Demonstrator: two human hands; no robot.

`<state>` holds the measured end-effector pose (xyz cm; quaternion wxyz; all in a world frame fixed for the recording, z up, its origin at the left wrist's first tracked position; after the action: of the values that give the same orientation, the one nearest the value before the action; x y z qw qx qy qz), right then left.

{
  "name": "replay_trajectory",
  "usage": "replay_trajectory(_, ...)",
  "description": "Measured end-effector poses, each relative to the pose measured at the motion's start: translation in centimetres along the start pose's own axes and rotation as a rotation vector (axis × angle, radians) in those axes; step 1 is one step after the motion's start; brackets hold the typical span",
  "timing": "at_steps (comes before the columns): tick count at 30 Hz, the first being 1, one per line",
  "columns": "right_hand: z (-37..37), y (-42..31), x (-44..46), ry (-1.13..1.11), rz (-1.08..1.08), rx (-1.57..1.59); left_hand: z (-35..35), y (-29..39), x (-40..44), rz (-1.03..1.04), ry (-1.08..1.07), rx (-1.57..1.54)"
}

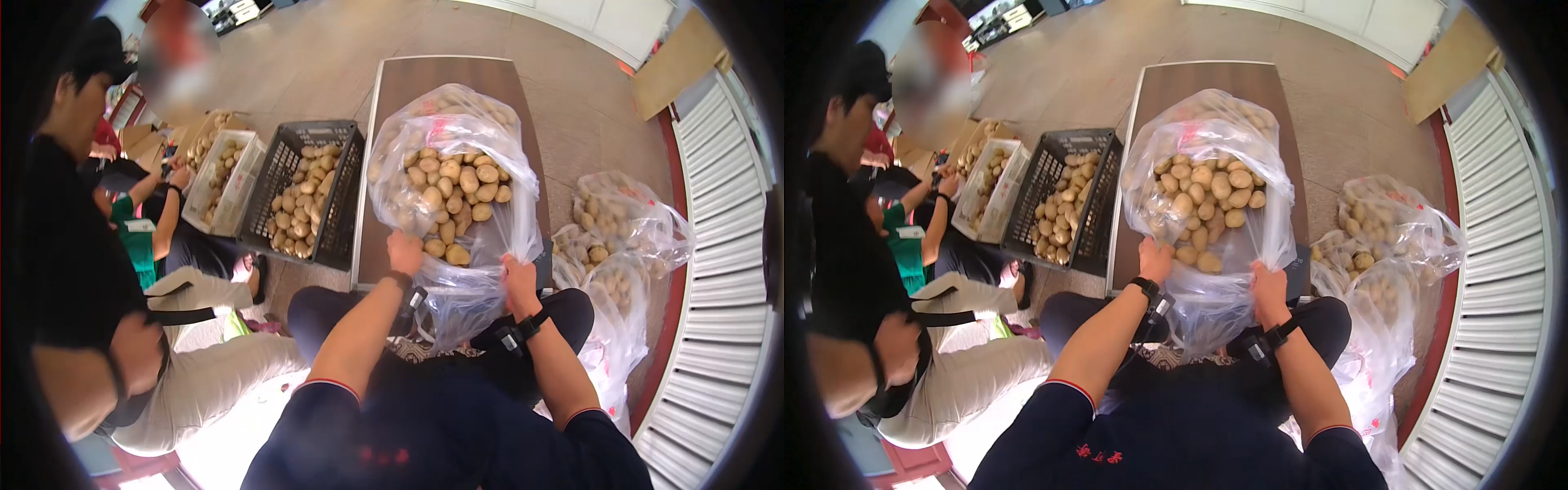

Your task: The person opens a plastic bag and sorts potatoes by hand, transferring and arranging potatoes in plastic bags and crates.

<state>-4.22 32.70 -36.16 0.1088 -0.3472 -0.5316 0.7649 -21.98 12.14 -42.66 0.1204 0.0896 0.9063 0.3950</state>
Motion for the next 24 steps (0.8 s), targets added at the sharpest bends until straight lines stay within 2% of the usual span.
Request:
replay_trajectory(1,-0.3,0.2,-0.1,-0.015,0.009,-0.021,-0.7,0.9,-0.6,-0.022,0.010,-0.013)
replay_trajectory(3,-0.6,0.7,0.3,0.051,0.020,-0.067,-3.3,3.9,-1.6,-0.080,-0.109,-0.201)
replay_trajectory(5,-1.2,1.4,0.7,0.047,0.053,-0.114,-2.7,2.4,-1.4,-0.082,-0.044,-0.210)
replay_trajectory(8,-2.3,2.9,1.8,0.057,0.071,-0.118,-2.0,-0.3,-0.3,0.030,0.224,-0.077)
replay_trajectory(9,-2.6,3.1,1.9,0.063,0.055,-0.099,-2.3,-0.9,0.0,0.026,0.229,-0.079)
replay_trajectory(11,-2.7,3.5,2.2,0.077,0.038,-0.085,-4.3,0.0,-0.4,-0.223,-0.024,-0.407)
replay_trajectory(13,-2.6,3.0,2.7,0.192,-0.267,-0.309,-4.2,-2.6,0.7,-0.279,0.015,-0.409)
replay_trajectory(14,-2.2,2.0,2.4,0.198,-0.268,-0.312,-3.7,-4.4,1.4,-0.330,0.055,-0.405)
replay_trajectory(16,-0.5,-2.0,0.7,0.311,-0.396,-0.638,-2.6,-6.9,2.5,-0.379,0.109,-0.385)
replay_trajectory(17,-0.2,-2.9,0.3,0.317,-0.395,-0.642,-2.5,-7.5,2.6,-0.433,0.169,-0.360)
replay_trajectory(19,1.3,-5.2,-1.3,0.624,-0.750,-1.210,-2.1,-8.9,3.4,-0.425,0.178,-0.354)
replay_trajectory(20,2.2,-6.4,-2.1,0.633,-0.747,-1.207,-1.9,-9.3,3.8,-0.450,0.177,-0.357)
replay_trajectory(22,4.2,-8.3,-3.2,0.322,-0.933,-1.200,-1.3,-8.6,4.0,-0.467,0.173,-0.362)
replay_trajectory(23,4.7,-8.1,-3.3,0.329,-0.932,-1.200,-3.2,-4.6,2.4,-0.436,0.361,-0.129)
replay_trajectory(24,5.2,-7.6,-3.1,0.130,-0.880,-1.156,-5.0,-0.9,1.1,-0.399,0.548,0.108)
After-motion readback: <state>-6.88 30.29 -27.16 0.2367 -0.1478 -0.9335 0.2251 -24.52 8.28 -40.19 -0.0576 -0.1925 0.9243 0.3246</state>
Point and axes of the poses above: each hand's wrist, its own x-axis towards the middle knuckle, its own z-axis out of the palm, y = z × x, the point moved 2 cm from there along x, towards the middle knuckle, and after that the axes turned 11 degrees about -y, right-handed, at the moved point
